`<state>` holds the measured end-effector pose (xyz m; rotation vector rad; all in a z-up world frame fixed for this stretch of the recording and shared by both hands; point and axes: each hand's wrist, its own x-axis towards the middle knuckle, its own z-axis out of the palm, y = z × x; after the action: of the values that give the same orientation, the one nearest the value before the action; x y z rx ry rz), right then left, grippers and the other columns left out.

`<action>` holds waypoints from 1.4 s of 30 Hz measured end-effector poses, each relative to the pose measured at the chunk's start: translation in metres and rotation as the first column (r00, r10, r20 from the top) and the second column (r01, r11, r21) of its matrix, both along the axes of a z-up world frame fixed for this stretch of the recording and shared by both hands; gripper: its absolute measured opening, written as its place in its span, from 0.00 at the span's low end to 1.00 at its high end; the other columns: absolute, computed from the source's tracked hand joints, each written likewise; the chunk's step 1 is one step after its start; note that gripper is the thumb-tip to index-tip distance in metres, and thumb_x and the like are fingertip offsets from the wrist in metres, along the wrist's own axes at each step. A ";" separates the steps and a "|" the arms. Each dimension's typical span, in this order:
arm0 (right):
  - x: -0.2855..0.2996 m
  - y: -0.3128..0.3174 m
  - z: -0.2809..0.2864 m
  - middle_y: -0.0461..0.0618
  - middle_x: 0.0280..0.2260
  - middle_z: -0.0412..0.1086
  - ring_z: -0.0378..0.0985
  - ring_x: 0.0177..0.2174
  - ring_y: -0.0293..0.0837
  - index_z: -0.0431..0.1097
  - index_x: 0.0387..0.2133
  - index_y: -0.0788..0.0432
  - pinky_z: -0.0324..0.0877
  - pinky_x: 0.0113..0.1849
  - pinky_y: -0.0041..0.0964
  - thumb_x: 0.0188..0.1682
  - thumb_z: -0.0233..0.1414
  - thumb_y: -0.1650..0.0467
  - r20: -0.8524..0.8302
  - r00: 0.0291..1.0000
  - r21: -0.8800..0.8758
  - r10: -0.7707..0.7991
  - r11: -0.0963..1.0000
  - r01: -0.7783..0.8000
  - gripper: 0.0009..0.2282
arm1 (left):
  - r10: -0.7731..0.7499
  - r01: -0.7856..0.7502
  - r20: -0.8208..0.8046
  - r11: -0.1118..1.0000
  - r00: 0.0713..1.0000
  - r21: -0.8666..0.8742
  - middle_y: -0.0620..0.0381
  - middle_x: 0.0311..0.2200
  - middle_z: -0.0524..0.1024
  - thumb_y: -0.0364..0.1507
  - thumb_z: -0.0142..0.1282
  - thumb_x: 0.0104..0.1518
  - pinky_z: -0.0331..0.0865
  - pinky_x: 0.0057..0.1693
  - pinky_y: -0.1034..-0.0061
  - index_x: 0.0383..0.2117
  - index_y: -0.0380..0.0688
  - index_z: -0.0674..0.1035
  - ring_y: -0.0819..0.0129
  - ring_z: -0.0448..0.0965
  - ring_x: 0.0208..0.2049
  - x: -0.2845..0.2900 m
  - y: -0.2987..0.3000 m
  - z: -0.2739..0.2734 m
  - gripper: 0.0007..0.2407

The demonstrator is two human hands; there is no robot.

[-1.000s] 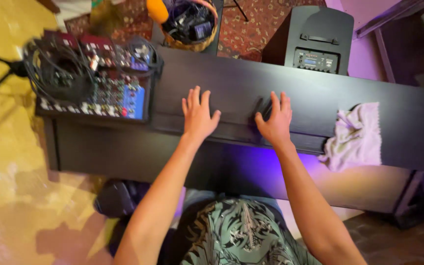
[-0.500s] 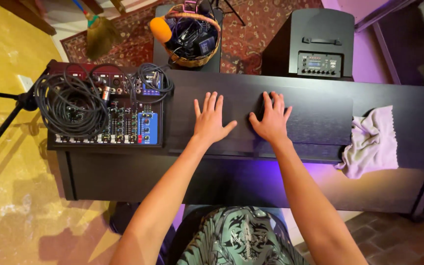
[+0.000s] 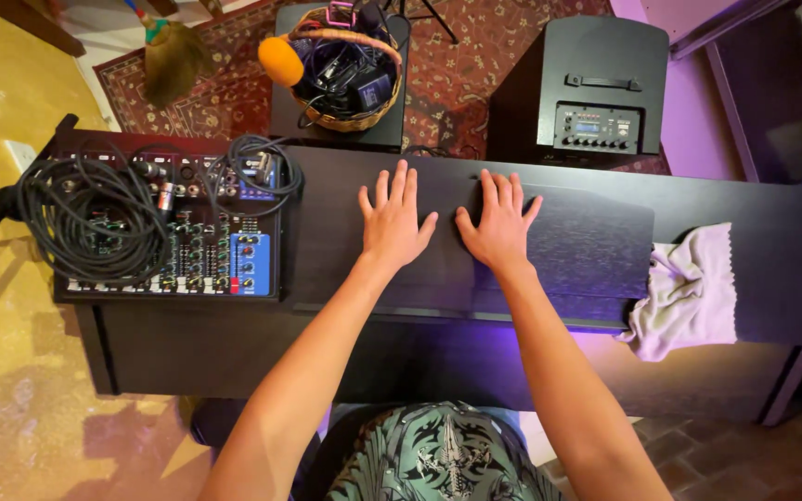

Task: Cleaning a professional audio mixer and the surrounding desk area with a cloth.

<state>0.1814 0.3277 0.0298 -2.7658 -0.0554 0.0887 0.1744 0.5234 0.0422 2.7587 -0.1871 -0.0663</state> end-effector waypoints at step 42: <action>-0.039 0.009 0.077 0.51 0.34 0.69 0.68 0.42 0.55 0.71 0.27 0.55 0.51 0.46 0.68 0.54 0.51 0.64 0.487 0.868 -0.095 -0.098 0.982 0.164 0.09 | 0.101 -0.102 0.346 0.995 0.933 -0.016 0.48 0.41 0.73 0.46 0.62 0.49 0.55 0.56 0.46 0.38 0.41 0.77 0.48 0.64 0.50 -0.035 -0.006 0.071 0.21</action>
<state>0.1423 0.3369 0.1066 -2.8446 0.0115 -0.6585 0.1391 0.5177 0.1130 2.7559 -0.1345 0.4510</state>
